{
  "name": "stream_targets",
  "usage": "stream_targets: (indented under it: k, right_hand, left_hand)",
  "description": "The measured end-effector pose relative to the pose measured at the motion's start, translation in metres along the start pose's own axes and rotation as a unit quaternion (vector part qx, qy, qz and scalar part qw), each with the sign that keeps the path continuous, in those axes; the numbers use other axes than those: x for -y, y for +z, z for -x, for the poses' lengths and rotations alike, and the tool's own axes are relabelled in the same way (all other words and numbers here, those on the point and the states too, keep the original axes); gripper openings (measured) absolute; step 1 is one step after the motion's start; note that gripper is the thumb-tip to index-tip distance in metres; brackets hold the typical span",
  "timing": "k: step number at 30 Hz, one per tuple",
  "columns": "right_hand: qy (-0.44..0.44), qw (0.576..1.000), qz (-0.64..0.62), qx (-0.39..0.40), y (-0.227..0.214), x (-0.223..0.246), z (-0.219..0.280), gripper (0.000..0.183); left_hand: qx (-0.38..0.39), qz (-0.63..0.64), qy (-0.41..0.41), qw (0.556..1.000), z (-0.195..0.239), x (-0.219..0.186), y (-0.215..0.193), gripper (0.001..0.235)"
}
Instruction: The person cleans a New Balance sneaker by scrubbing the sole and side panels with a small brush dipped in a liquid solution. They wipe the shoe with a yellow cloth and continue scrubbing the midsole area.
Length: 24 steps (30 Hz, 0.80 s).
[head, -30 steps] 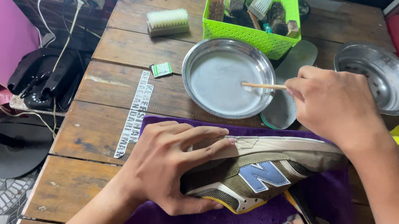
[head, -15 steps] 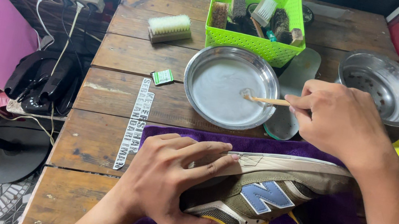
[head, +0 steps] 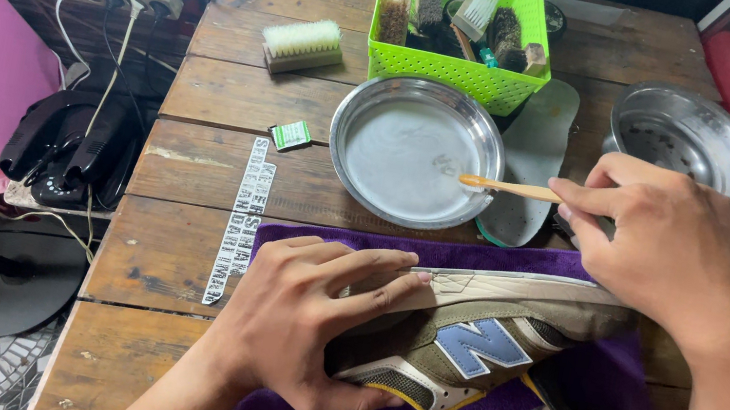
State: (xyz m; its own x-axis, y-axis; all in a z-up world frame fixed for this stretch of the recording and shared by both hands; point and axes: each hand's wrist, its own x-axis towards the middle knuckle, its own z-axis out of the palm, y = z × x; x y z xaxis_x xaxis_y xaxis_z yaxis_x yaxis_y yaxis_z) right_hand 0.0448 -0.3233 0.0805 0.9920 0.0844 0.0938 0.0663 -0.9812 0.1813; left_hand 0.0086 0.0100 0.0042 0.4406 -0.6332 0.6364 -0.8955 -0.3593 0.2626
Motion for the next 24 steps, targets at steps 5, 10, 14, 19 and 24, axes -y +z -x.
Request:
stream_targets:
  k: [5,10,14,19,24]
  right_hand:
    - [0.004,0.999,-0.046,-0.017,-0.001,-0.006,0.015,0.027]
    - [0.045,0.998,-0.018,0.032,-0.007,0.0,0.015,0.037]
    - [0.046,0.998,-0.002,0.038,-0.005,0.002,0.011,0.036]
    - [0.056,0.998,0.014,0.037,-0.006,0.004,0.011,0.035]
    - [0.041,0.997,0.044,-0.046,0.004,-0.001,0.017,0.036]
  left_hand:
    - [-0.012,0.002,0.003,1.0,0.0,-0.002,0.0,0.079]
    - [-0.015,0.0,0.0,1.0,0.001,-0.003,0.0,0.08]
    - [-0.024,0.001,0.0,1.0,0.002,-0.004,0.001,0.078]
    - [-0.02,0.006,-0.007,1.0,0.001,-0.004,0.001,0.079]
    - [-0.019,0.004,-0.007,1.0,0.002,-0.004,0.001,0.079]
